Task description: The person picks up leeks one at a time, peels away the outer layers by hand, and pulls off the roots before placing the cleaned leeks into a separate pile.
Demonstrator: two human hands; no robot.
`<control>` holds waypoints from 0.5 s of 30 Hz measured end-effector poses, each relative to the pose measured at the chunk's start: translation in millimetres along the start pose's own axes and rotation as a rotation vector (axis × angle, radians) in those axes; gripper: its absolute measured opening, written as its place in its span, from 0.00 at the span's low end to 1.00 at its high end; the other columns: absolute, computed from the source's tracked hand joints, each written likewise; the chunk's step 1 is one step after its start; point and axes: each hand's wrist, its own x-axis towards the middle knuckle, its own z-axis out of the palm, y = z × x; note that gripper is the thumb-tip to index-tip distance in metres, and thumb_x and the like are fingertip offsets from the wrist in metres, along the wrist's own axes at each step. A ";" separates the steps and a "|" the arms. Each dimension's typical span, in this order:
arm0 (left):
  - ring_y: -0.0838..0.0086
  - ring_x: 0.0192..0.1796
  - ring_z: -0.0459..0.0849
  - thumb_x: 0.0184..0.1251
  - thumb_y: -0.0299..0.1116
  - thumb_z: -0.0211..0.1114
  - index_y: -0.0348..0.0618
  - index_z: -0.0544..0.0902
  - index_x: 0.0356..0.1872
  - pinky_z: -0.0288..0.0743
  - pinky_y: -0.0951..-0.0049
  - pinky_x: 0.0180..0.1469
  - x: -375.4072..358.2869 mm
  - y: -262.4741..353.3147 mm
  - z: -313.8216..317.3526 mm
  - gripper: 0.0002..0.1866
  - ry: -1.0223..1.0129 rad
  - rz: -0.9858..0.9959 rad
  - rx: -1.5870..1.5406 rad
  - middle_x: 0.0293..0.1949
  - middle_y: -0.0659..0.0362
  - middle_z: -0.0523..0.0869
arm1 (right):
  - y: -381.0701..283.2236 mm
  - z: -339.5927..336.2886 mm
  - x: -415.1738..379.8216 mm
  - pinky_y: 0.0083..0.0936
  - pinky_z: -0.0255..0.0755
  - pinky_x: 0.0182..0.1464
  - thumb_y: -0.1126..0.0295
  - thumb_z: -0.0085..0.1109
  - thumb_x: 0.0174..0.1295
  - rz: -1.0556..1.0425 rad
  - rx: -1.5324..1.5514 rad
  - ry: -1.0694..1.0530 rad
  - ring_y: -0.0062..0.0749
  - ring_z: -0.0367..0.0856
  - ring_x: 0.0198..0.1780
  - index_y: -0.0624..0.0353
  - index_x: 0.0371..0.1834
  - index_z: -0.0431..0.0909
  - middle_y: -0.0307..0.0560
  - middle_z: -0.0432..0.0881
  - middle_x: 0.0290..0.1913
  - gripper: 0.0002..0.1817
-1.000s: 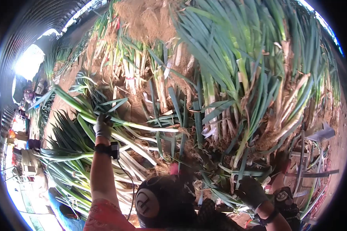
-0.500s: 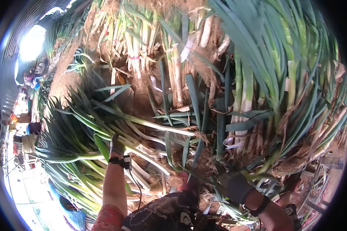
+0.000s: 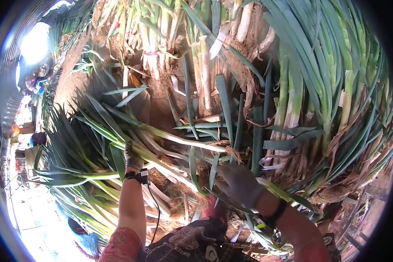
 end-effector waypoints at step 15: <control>0.63 0.52 0.79 0.63 0.61 0.54 0.46 0.74 0.59 0.75 0.61 0.55 -72.6 7.7 41.6 0.33 -0.274 0.110 -0.040 0.52 0.56 0.80 | -3.7 100.2 112.8 0.36 0.69 0.60 0.53 0.60 0.60 0.294 0.493 -0.387 0.50 0.77 0.58 0.63 0.67 0.63 0.66 0.74 0.59 0.36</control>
